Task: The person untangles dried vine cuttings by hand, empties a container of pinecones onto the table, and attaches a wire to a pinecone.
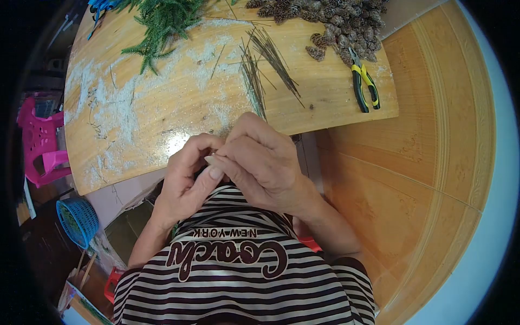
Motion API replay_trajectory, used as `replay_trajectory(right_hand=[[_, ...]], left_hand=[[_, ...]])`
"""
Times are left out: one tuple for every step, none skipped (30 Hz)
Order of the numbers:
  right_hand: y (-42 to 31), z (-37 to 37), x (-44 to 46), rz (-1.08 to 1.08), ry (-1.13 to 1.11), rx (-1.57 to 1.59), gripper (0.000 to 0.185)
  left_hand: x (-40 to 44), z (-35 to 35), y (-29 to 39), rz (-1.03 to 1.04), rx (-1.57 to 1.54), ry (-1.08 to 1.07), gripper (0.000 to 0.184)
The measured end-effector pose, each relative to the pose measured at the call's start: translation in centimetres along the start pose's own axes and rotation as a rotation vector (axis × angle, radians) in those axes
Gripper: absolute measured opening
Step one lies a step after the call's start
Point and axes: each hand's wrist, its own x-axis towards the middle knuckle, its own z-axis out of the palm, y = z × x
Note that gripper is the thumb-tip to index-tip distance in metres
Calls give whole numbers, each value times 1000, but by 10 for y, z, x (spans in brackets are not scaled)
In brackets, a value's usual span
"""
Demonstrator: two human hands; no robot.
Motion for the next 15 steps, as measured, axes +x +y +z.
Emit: replay_trajectory(right_hand=[[0,-2,1,11,-32,5,11],[0,-3,1,22,-64,10,11],[1,-5,1,33,-95,15,12],[1,-5,1,33,-95,16,12],[1,-6,0,97,-86,99,15],[0,-7,-2,162,-77,183,17],[0,-7,-3,227,-68,266,20],[0,-8,-6,227,-68,266,20],[1,-9,-11,280,-27,367,24],[2,-10,-16,333,15,468,27],[3,-10,-19,386,57,568,30],[5,-10,-21,386,58,566,30],[7,-9,-23,345,14,488,29],[9,-9,-24,303,-29,409,27],[10,-9,-24,260,-72,332,26]], left_hand=[[-1,0,-1,-20,-20,-12,23],[-2,0,-1,-39,-39,-25,21],[-2,0,-2,-59,-58,-37,20],[-3,0,-2,-60,-57,-37,20],[-3,1,-3,-76,-183,-33,19],[-3,1,-3,-93,-310,-29,19],[-3,2,-3,-109,-437,-25,19],[-3,1,-3,-110,-437,-25,19],[-3,0,-3,-121,-473,-26,19],[-2,-2,-2,-132,-510,-28,19],[-2,-2,-2,-143,-548,-31,19],[-2,-1,-2,-142,-549,-33,19],[-2,0,-3,-128,-555,-45,19],[-2,1,-4,-113,-561,-57,20],[-2,2,-4,-96,-566,-69,20]])
